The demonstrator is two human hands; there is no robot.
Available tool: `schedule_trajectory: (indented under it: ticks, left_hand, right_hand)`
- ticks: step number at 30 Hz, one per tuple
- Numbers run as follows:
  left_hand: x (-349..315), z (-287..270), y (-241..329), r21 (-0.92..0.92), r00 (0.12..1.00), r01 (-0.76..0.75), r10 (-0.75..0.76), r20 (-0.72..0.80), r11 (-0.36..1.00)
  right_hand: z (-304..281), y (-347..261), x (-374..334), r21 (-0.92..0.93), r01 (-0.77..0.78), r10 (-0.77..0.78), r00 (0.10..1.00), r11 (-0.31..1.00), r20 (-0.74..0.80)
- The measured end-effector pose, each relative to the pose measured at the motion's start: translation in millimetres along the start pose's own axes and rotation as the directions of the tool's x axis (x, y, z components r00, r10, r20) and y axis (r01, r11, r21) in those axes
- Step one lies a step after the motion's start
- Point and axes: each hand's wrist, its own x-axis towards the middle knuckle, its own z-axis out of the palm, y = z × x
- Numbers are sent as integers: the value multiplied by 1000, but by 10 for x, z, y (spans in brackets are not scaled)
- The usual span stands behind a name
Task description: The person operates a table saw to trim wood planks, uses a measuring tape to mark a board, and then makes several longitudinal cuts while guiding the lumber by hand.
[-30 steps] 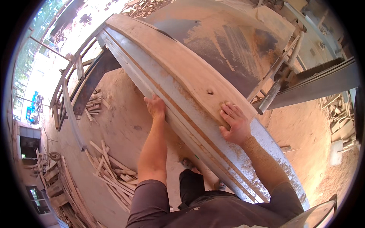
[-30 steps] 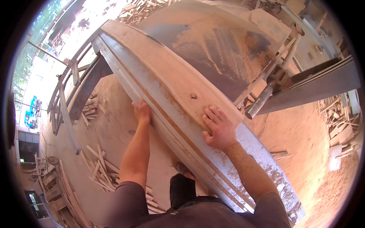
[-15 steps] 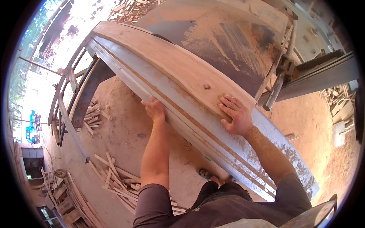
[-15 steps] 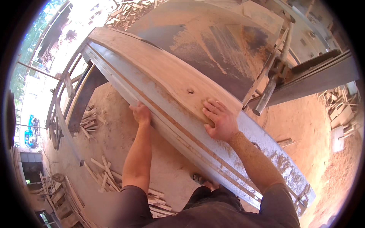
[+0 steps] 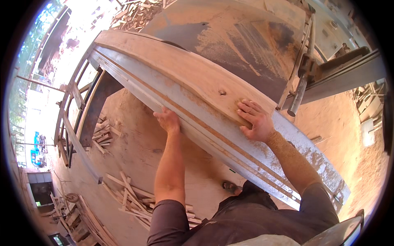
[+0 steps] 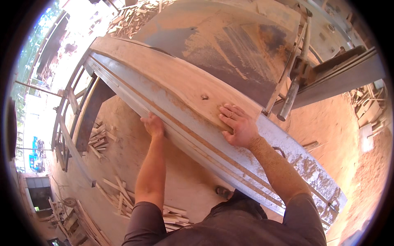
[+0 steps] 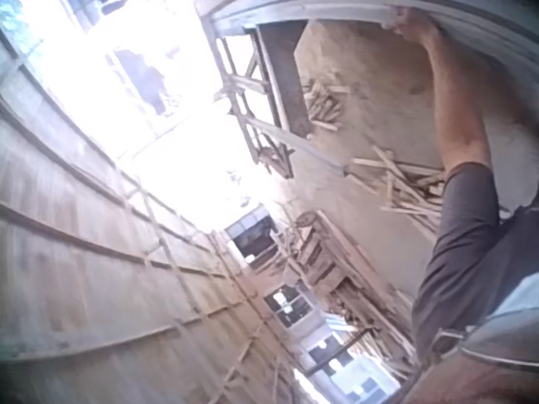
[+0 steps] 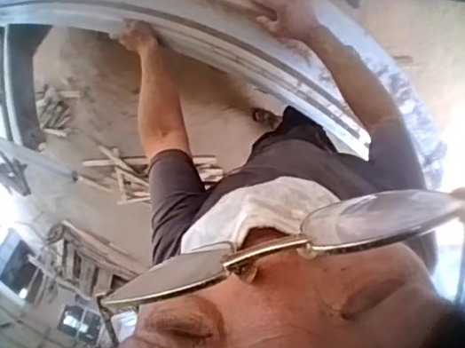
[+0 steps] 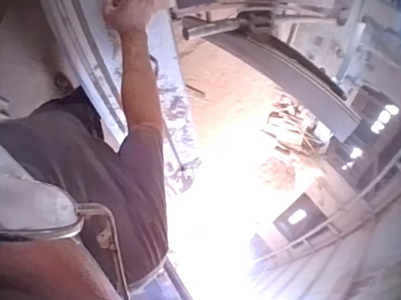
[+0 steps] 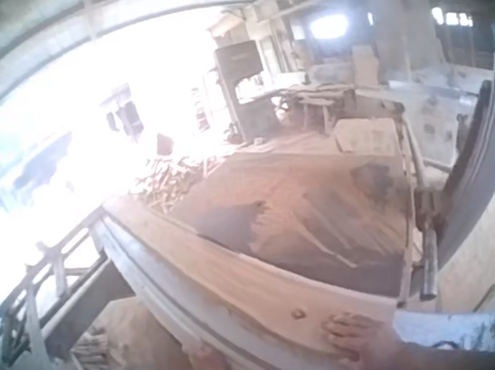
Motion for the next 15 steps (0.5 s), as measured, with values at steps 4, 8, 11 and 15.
schedule_trajectory:
  ticks: [4,8,11,15]
  left_hand:
    - [98,-40,15,-3,1000,-9,9,-2,1000]
    - [257,5,-52,16,999,-31,31,-23,999]
    - [328,26,-65,-28,994,-75,72,-77,997]
    - [427,-61,6,-1,999,-43,43,17,999]
  right_hand:
    - [42,-27,82,13,8,-7,1000,1000,-16]
    - [88,-48,172,17,-1,1,1000,1000,-15]
    - [135,-49,236,24,-8,8,1000,1000,-7]
    - [165,-103,375,-6,-8,8,1000,1000,9]
